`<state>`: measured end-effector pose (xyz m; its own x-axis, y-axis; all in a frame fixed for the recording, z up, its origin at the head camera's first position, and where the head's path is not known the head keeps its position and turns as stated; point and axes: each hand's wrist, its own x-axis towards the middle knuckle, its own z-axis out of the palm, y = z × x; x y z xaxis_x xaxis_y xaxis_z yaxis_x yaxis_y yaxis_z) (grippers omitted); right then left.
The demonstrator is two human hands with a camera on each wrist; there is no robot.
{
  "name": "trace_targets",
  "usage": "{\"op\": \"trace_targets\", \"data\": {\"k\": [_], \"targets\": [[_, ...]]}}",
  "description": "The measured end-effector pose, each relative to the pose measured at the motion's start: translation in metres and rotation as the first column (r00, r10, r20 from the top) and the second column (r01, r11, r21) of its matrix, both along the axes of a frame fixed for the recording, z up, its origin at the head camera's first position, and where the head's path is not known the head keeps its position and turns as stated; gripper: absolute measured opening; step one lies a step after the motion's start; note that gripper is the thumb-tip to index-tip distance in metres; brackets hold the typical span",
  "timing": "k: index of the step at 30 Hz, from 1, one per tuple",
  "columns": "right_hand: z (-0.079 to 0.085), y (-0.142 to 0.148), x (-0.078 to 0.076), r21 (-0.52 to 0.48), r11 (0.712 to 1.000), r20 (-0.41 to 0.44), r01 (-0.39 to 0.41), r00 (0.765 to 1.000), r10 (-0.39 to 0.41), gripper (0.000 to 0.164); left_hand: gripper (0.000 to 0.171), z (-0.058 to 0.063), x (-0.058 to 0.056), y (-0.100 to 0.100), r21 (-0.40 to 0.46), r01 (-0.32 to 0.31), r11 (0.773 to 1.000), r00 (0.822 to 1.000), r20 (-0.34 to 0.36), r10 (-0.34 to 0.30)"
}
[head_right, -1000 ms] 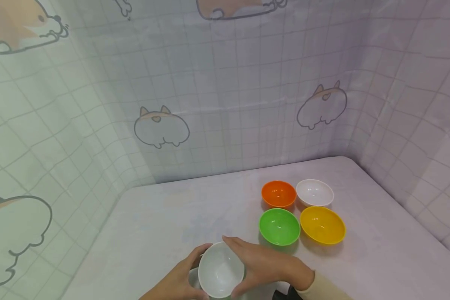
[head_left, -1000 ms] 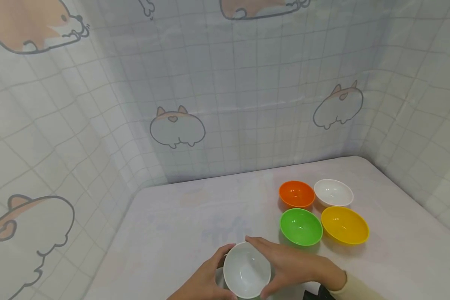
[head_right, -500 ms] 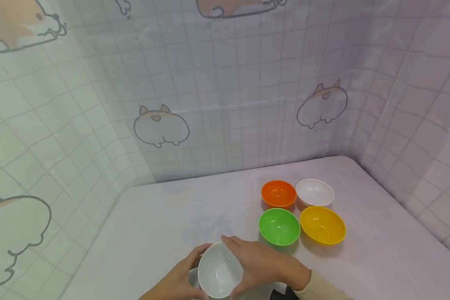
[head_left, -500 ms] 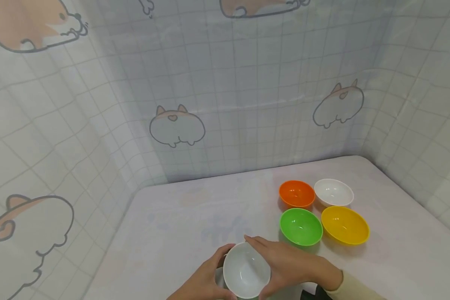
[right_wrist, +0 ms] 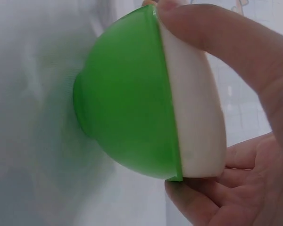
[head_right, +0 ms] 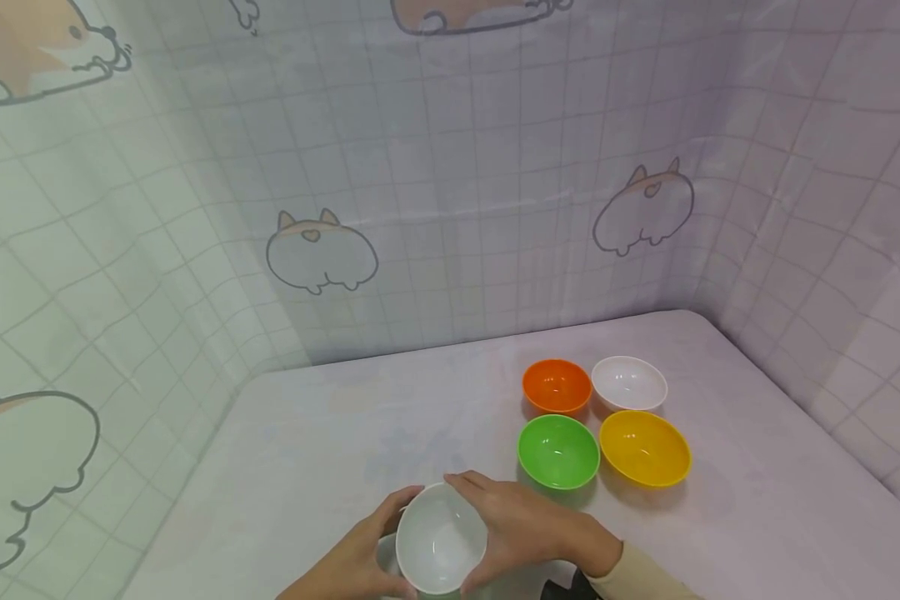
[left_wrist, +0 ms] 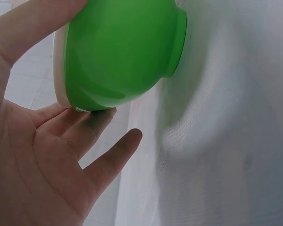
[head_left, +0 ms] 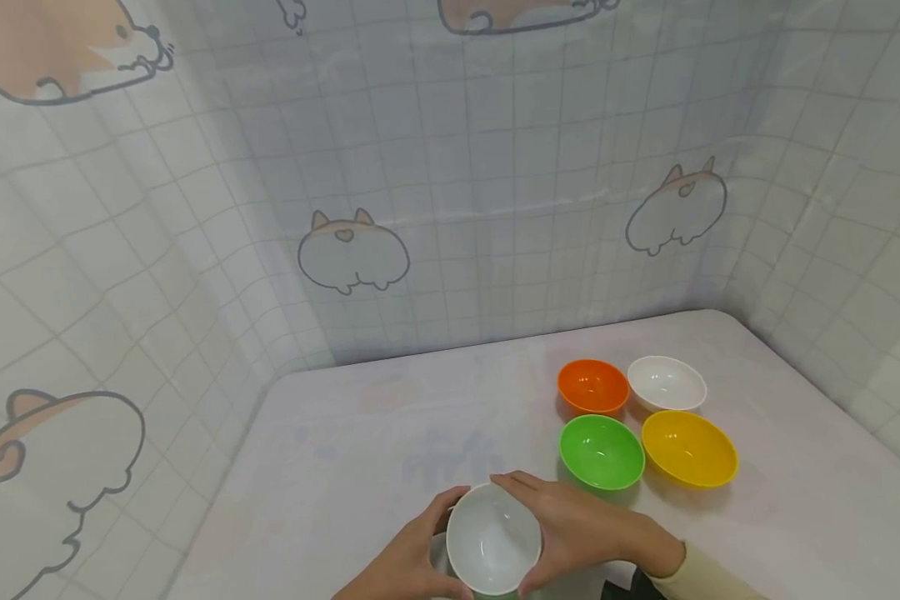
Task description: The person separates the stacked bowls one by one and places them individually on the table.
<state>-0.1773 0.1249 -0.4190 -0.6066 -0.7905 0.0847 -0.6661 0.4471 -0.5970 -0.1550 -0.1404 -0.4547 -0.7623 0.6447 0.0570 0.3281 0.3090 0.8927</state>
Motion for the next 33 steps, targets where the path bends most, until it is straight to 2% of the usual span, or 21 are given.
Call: {"op": "trace_targets", "data": {"k": [6, 11, 16, 18, 23, 28, 33], "targets": [[-0.004, 0.002, 0.0, -0.04, 0.999, 0.019, 0.013, 1.0, -0.012, 0.1, 0.096, 0.0, 0.0, 0.001, -0.001, -0.002, 1.0, 1.0, -0.012, 0.002], [-0.002, 0.005, 0.0, -0.107, 0.994, 0.053, 0.038, 0.998, -0.032, 0.101, 0.094, 0.0, 0.0, 0.003, -0.009, -0.025, 1.0, 1.0, 0.018, 0.025], [0.005, 0.009, -0.001, -0.129, 0.988, 0.026, 0.082, 0.996, -0.08, 0.104, 0.093, -0.001, 0.002, 0.005, -0.043, -0.065, 0.997, 0.996, 0.061, 0.067], [0.008, 0.011, -0.001, -0.12, 0.986, 0.003, 0.112, 0.994, -0.112, 0.105, 0.094, -0.001, 0.002, 0.006, -0.051, -0.07, 0.996, 0.996, 0.056, 0.073], [0.013, 0.018, -0.001, -0.128, 0.975, -0.041, 0.182, 0.981, -0.189, 0.107, 0.098, -0.002, 0.002, 0.007, -0.043, -0.058, 0.997, 0.998, -0.001, 0.058], [0.018, 0.027, 0.0, -0.172, 0.963, -0.076, 0.21, 0.971, -0.225, 0.106, 0.098, -0.002, 0.003, 0.007, -0.036, -0.043, 0.998, 0.998, -0.054, 0.041], [0.023, 0.039, 0.004, -0.175, 0.937, -0.06, 0.303, 0.946, -0.318, 0.104, 0.1, -0.002, 0.003, 0.008, -0.046, -0.04, 0.998, 0.991, -0.13, 0.033]]}}
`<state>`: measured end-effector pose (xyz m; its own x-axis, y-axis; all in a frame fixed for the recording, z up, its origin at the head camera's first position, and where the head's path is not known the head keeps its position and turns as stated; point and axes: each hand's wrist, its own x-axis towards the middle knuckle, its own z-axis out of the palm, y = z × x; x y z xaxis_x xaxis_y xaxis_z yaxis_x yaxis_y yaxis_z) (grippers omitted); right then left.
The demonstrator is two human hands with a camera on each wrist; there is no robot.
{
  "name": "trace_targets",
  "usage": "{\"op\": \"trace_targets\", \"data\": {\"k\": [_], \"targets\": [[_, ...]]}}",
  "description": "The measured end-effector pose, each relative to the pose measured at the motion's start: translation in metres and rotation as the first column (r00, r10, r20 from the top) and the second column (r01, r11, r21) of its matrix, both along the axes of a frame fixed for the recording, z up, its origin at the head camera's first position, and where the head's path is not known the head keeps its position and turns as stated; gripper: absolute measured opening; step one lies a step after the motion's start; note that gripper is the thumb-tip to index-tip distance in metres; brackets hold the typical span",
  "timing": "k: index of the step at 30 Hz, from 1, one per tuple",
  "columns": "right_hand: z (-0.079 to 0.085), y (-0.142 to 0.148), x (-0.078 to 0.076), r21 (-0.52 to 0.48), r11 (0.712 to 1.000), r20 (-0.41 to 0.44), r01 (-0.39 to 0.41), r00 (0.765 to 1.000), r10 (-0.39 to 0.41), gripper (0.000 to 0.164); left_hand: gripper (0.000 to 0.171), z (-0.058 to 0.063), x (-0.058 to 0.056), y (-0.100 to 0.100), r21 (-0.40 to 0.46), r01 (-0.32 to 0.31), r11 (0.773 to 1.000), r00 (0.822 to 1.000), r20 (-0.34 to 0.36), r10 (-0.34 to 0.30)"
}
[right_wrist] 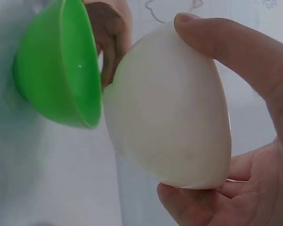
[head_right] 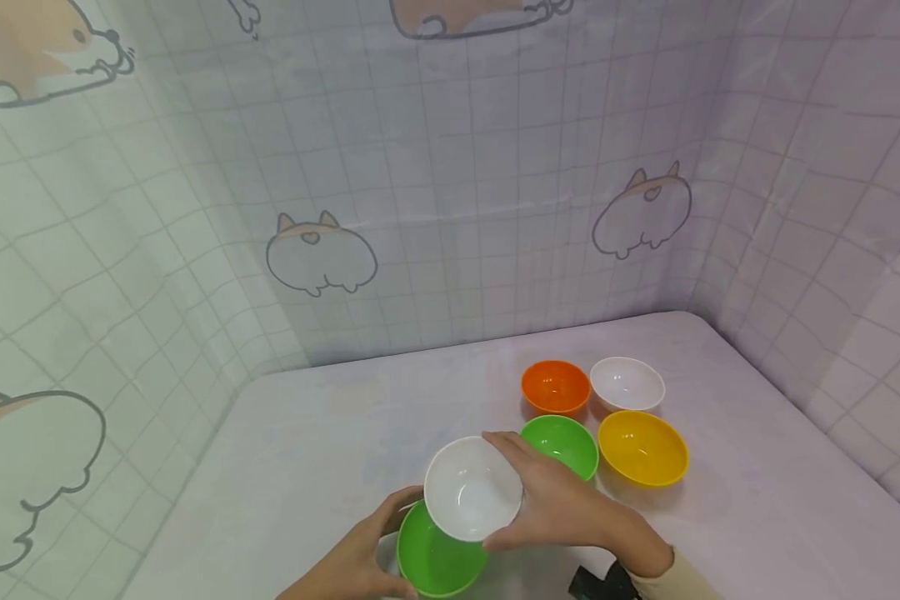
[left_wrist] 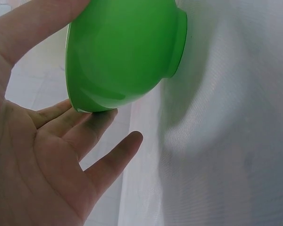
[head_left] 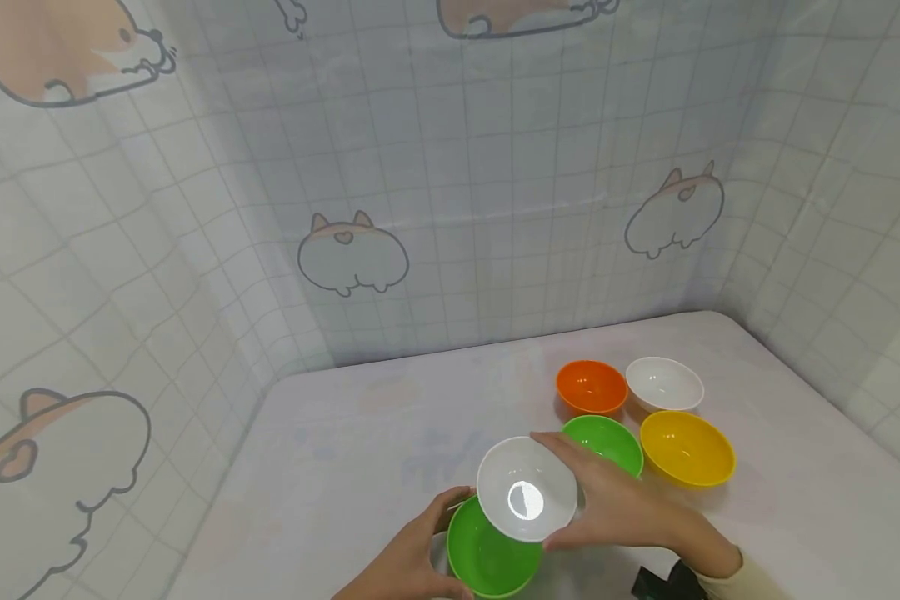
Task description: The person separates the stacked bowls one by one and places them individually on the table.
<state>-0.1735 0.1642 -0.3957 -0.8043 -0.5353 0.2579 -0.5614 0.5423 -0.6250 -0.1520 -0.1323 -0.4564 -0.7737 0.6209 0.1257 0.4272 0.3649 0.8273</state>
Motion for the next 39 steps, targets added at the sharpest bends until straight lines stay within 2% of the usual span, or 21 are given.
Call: {"op": "trace_targets", "data": {"k": [5, 12, 14, 21, 26, 32, 36, 38, 39], "targets": [[0.005, 0.015, 0.006, -0.003, 0.997, 0.02, 0.079, 0.997, -0.079, 0.103, 0.101, 0.002, 0.001, 0.001, -0.009, 0.006, 1.0, 0.998, -0.055, -0.007], [0.007, 0.035, 0.012, -0.014, 0.99, -0.062, 0.14, 0.988, -0.141, 0.104, 0.1, 0.021, 0.009, 0.004, -0.011, -0.009, 1.0, 1.0, -0.016, 0.008], [0.008, 0.041, 0.014, -0.014, 0.987, -0.071, 0.162, 0.984, -0.162, 0.104, 0.099, 0.023, 0.009, 0.005, -0.012, -0.006, 1.0, 1.0, -0.02, 0.006], [0.009, 0.065, 0.026, -0.002, 0.971, -0.104, 0.24, 0.966, -0.238, 0.105, 0.1, 0.007, 0.002, 0.001, -0.046, -0.019, 0.999, 0.999, -0.038, 0.017], [0.008, 0.081, 0.039, 0.036, 0.949, -0.098, 0.315, 0.946, -0.31, 0.11, 0.101, 0.004, 0.0, 0.0, -0.034, -0.015, 0.999, 1.0, -0.009, 0.015], [0.0, 0.099, 0.054, 0.037, 0.937, 0.011, 0.346, 0.938, -0.347, 0.109, 0.101, 0.004, 0.0, 0.0, -0.048, -0.03, 0.998, 0.999, 0.011, 0.03], [-0.009, 0.113, 0.064, -0.016, 0.952, 0.084, 0.306, 0.949, -0.304, 0.107, 0.099, 0.003, 0.001, -0.001, -0.054, -0.035, 0.998, 0.998, 0.049, 0.037], [-0.013, 0.118, 0.067, -0.055, 0.96, 0.201, 0.275, 0.945, -0.259, 0.103, 0.098, 0.002, 0.001, -0.001, -0.053, -0.035, 0.998, 0.998, 0.058, 0.038], [-0.014, 0.12, 0.068, -0.075, 0.962, 0.271, 0.261, 0.934, -0.232, 0.102, 0.098, 0.002, 0.001, -0.001, -0.053, -0.035, 0.998, 0.998, 0.055, 0.038]]}}
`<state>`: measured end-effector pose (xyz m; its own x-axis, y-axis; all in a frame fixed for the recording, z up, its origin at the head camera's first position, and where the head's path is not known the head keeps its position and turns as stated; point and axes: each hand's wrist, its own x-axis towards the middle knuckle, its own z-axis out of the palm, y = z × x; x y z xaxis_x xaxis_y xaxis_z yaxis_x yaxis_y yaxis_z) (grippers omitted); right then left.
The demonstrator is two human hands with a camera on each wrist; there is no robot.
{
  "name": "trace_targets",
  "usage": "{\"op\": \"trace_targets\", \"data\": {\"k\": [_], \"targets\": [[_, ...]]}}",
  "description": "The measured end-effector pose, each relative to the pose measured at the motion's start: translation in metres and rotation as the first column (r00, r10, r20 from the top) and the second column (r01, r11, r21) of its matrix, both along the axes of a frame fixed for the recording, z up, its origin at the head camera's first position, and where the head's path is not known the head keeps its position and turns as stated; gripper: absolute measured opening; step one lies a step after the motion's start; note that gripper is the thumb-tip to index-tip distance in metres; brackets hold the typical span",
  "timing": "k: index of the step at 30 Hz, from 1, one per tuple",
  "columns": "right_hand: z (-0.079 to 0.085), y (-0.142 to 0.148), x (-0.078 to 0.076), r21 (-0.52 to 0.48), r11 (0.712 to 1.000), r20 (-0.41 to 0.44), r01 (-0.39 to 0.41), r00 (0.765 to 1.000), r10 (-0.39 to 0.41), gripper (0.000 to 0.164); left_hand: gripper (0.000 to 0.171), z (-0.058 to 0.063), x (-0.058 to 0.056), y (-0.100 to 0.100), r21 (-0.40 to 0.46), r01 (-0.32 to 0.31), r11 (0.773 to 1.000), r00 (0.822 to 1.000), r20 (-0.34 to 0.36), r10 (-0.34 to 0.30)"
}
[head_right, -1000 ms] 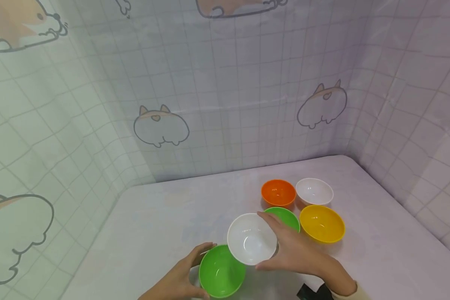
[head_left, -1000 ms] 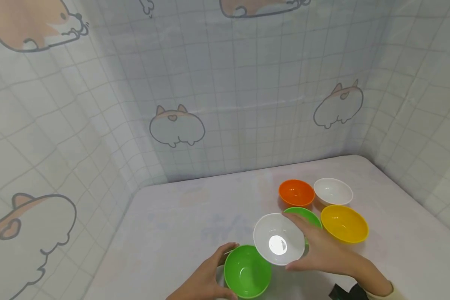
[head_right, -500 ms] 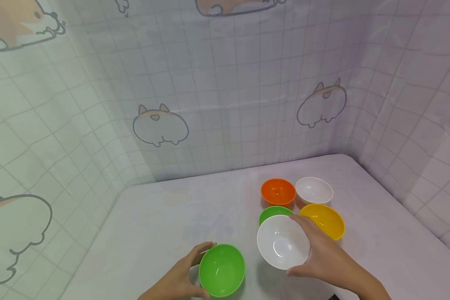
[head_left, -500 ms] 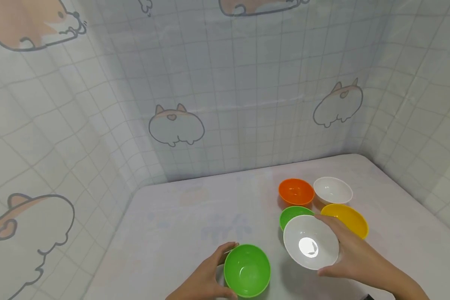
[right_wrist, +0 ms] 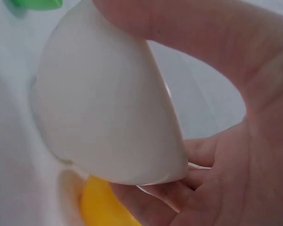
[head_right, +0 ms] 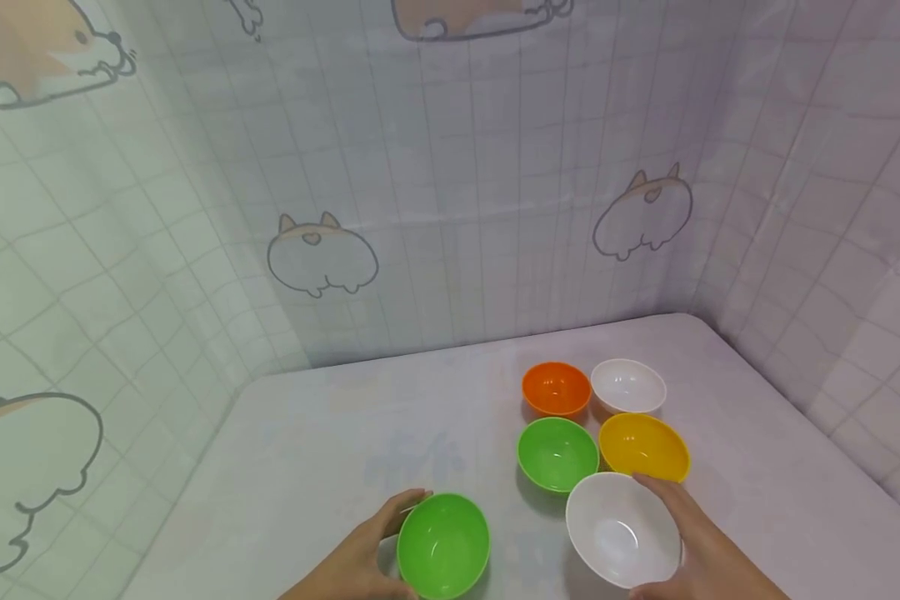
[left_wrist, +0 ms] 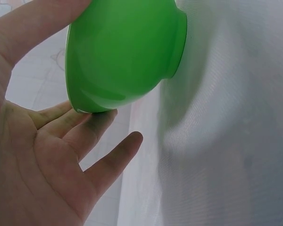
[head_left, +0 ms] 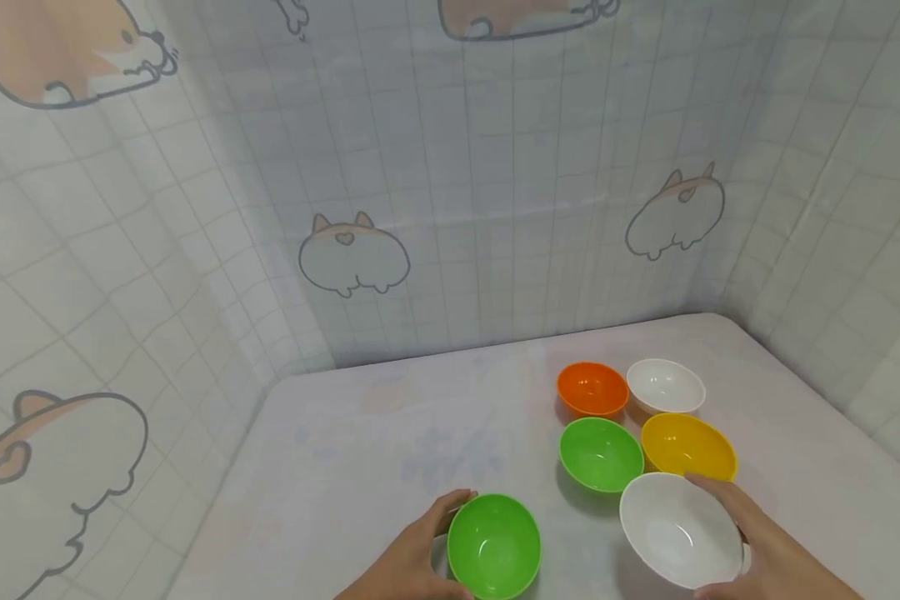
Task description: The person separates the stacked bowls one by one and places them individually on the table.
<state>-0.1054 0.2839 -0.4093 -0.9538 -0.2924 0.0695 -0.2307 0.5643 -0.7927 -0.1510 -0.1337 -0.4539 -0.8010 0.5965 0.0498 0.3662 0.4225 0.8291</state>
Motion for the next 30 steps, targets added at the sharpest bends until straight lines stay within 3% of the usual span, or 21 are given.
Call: {"op": "trace_targets", "data": {"k": [2, 4, 8, 15, 21, 30], "targets": [[-0.002, 0.002, 0.0, -0.063, 0.998, 0.156, -0.005, 0.988, 0.015, 0.098, 0.098, 0.0, 0.0, 0.0, 0.002, 0.0, 1.0, 1.0, -0.002, 0.0], [-0.005, 0.003, 0.0, -0.06, 0.998, 0.267, 0.023, 0.964, -0.006, 0.098, 0.098, 0.0, 0.0, 0.0, 0.002, 0.003, 1.0, 1.0, -0.006, -0.003], [-0.012, 0.003, -0.003, -0.047, 0.996, 0.364, 0.074, 0.93, -0.052, 0.101, 0.098, 0.0, 0.0, 0.0, 0.003, 0.004, 1.0, 1.0, -0.006, -0.004], [-0.022, 0.003, -0.008, 0.088, 0.993, 0.291, 0.074, 0.952, -0.096, 0.105, 0.1, 0.0, 0.0, 0.0, 0.006, 0.01, 1.0, 0.999, -0.039, -0.01], [-0.03, 0.002, -0.013, 0.072, 0.992, 0.347, 0.106, 0.93, -0.125, 0.111, 0.1, 0.002, 0.0, 0.001, -0.006, -0.011, 1.0, 1.0, -0.017, 0.011], [-0.036, 0.003, -0.014, 0.083, 0.992, 0.333, 0.099, 0.935, -0.122, 0.109, 0.1, 0.002, 0.0, 0.0, -0.005, -0.01, 1.0, 1.0, -0.016, 0.01]]}}
